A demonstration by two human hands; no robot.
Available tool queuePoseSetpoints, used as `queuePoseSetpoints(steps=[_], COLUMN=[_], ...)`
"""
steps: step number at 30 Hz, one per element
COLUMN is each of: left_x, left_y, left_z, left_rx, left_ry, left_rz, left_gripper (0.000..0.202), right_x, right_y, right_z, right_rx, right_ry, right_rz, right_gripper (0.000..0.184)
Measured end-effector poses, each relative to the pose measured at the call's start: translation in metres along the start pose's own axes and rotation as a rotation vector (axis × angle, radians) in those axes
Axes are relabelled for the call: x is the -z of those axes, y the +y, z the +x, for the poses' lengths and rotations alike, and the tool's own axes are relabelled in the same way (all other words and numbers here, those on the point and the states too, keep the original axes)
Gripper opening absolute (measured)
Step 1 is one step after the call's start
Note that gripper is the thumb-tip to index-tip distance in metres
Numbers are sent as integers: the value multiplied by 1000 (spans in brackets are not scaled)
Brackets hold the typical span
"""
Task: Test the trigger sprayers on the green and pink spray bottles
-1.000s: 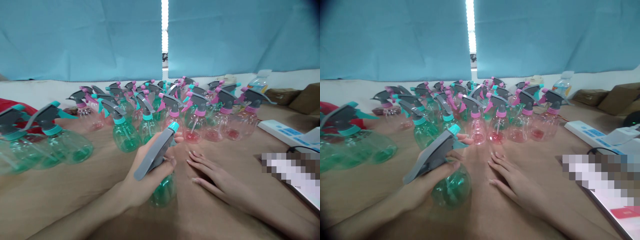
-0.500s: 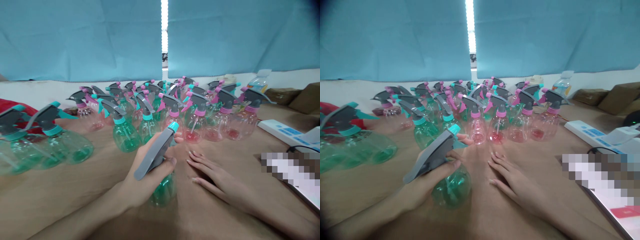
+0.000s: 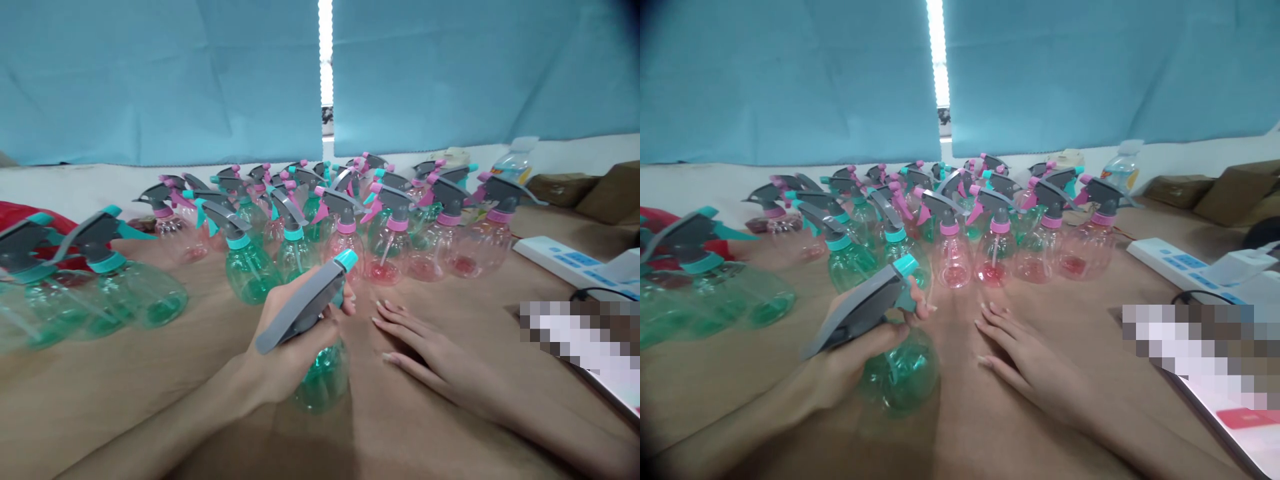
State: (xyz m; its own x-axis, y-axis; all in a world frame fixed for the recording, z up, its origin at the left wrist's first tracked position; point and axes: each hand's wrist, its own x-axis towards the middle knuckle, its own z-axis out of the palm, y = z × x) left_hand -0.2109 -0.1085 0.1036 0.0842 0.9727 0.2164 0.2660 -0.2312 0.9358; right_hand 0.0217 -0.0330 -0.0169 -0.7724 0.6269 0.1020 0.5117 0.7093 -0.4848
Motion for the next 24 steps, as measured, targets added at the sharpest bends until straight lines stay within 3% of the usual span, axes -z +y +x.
queuePoseSetpoints(steps=[8, 14, 18, 24], left_x=[4, -1, -8, -5], left_y=[2, 1, 4, 0], left_z=[0, 5, 4, 5], left_rx=[28, 10, -1, -30], left_ry=[-16, 11, 82, 88], left_rz=[58, 50, 109, 239], left_gripper=[8, 19, 19, 27], right_x=[2, 1, 3, 8], right_y=[-2, -1, -2, -8], right_z=[1, 1, 1, 3], right_rx=[-19, -20, -2, 49], right_ry=[-38, -1, 10, 8], right_rz=[-26, 0, 14, -27], right_gripper=[62, 58, 57, 56])
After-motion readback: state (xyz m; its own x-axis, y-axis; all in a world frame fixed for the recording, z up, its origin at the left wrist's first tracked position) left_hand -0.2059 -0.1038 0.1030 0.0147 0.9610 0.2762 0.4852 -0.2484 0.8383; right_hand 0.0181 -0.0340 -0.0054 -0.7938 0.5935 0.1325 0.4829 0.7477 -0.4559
